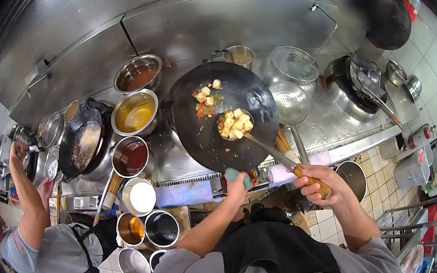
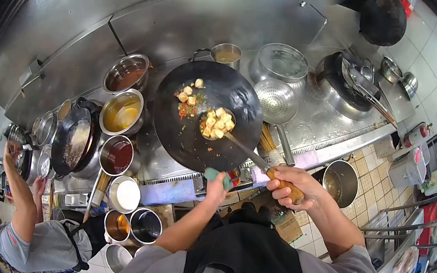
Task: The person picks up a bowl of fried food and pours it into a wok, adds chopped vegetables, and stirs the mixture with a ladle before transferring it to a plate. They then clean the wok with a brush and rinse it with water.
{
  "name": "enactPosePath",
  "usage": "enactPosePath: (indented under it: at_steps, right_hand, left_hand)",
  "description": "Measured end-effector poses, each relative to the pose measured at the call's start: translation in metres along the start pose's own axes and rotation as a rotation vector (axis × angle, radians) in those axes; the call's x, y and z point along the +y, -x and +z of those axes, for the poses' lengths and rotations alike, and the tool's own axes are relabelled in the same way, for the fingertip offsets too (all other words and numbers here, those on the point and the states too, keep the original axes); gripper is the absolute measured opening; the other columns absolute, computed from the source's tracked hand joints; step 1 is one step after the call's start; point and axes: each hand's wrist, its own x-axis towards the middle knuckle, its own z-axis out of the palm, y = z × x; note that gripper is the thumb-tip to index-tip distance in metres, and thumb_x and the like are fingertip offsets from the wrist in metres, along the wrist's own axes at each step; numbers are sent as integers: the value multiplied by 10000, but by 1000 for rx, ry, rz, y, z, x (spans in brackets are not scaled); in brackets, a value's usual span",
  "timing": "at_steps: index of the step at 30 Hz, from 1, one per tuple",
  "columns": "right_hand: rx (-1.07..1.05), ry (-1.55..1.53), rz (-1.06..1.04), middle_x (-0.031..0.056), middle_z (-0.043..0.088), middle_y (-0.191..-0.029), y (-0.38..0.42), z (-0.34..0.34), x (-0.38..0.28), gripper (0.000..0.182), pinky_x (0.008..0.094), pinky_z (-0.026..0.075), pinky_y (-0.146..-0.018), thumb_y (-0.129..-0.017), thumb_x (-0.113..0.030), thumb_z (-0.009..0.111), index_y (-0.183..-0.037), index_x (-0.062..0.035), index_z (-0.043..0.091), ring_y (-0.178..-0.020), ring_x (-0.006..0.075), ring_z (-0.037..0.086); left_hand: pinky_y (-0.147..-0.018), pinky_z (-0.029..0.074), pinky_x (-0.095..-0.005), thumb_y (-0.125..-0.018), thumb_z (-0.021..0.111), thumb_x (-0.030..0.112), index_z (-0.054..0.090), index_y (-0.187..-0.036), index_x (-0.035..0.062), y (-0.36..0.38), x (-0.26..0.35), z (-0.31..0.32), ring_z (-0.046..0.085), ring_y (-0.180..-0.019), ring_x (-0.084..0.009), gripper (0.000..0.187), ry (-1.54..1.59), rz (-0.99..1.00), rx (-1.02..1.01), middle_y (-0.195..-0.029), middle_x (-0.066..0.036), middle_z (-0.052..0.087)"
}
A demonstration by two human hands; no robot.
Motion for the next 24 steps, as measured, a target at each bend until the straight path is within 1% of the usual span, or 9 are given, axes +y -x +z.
enactPosePath:
  at_steps: [5,6,10,13,14,16,17,19,24]
  right_hand:
    - [4,-84,28,40,445,-820,-5,-11,4,130,219,396,-418,-916,-121,494,-998,-71,406,-552,71,435]
    - [9,-53,24,40,448,-815,-12,-18,9,146,219,394,-421,-915,-128,497,-1026,-79,417,-553,73,435]
    - [58,5,-16,32,431,-794,-20,-26,39,143,204,359,-403,-927,-155,458,-1065,-118,441,-496,69,403]
    - [69,-57,-24,27,427,-776,-27,-51,71,207,214,353,-405,-929,-162,448,-1131,-118,449,-489,69,392]
    - [65,-68,-25,24,430,-759,-29,-54,82,306,219,350,-405,-932,-191,455,-1230,-122,445,-478,70,388]
    - [90,-86,-33,29,441,-774,-36,-64,104,297,212,349,-409,-929,-198,477,-1216,-126,455,-482,73,386]
    - [98,-93,-28,35,453,-790,-38,-68,117,288,205,348,-412,-926,-206,499,-1202,-130,465,-486,75,384]
    - [134,-39,-47,26,450,-768,-46,-67,133,326,202,346,-411,-931,-224,503,-1243,-138,469,-480,72,377]
    - [173,-64,-91,-5,423,-701,-55,-53,164,307,197,340,-415,-952,-245,476,-1237,-133,446,-488,59,360]
  left_hand:
    - [-596,485,-383,-811,539,99,513,-906,107,2,1,1,563,-737,-201,98,114,-197,30,-840,-45,558]
    - [-498,469,-324,-813,539,109,509,-886,87,15,23,13,558,-647,-180,82,236,-207,-14,-791,-48,536]
    - [-559,476,-349,-832,548,153,520,-837,90,-6,34,4,551,-662,-186,69,345,-323,-120,-752,-48,534]
    - [-581,476,-365,-817,610,191,509,-922,121,-4,35,-4,548,-716,-180,163,250,-372,-134,-823,-35,542]
    - [-593,480,-372,-799,646,208,493,-972,141,0,40,-5,545,-735,-183,240,168,-368,-98,-853,-33,540]
    - [-616,490,-392,-749,729,237,446,-1082,186,-9,33,-17,539,-759,-204,440,65,-398,-82,-895,-39,535]
    - [-610,498,-408,-762,703,199,457,-1075,163,-14,27,-22,543,-765,-219,400,-28,-386,-74,-908,-61,535]
    - [-637,516,-387,-760,659,110,531,-856,81,-19,19,-27,552,-695,-198,162,-102,-340,-46,-784,-58,539]
    - [-629,531,-383,-746,579,49,525,-831,64,-19,26,-32,574,-684,-214,102,84,-315,-105,-761,-76,565]
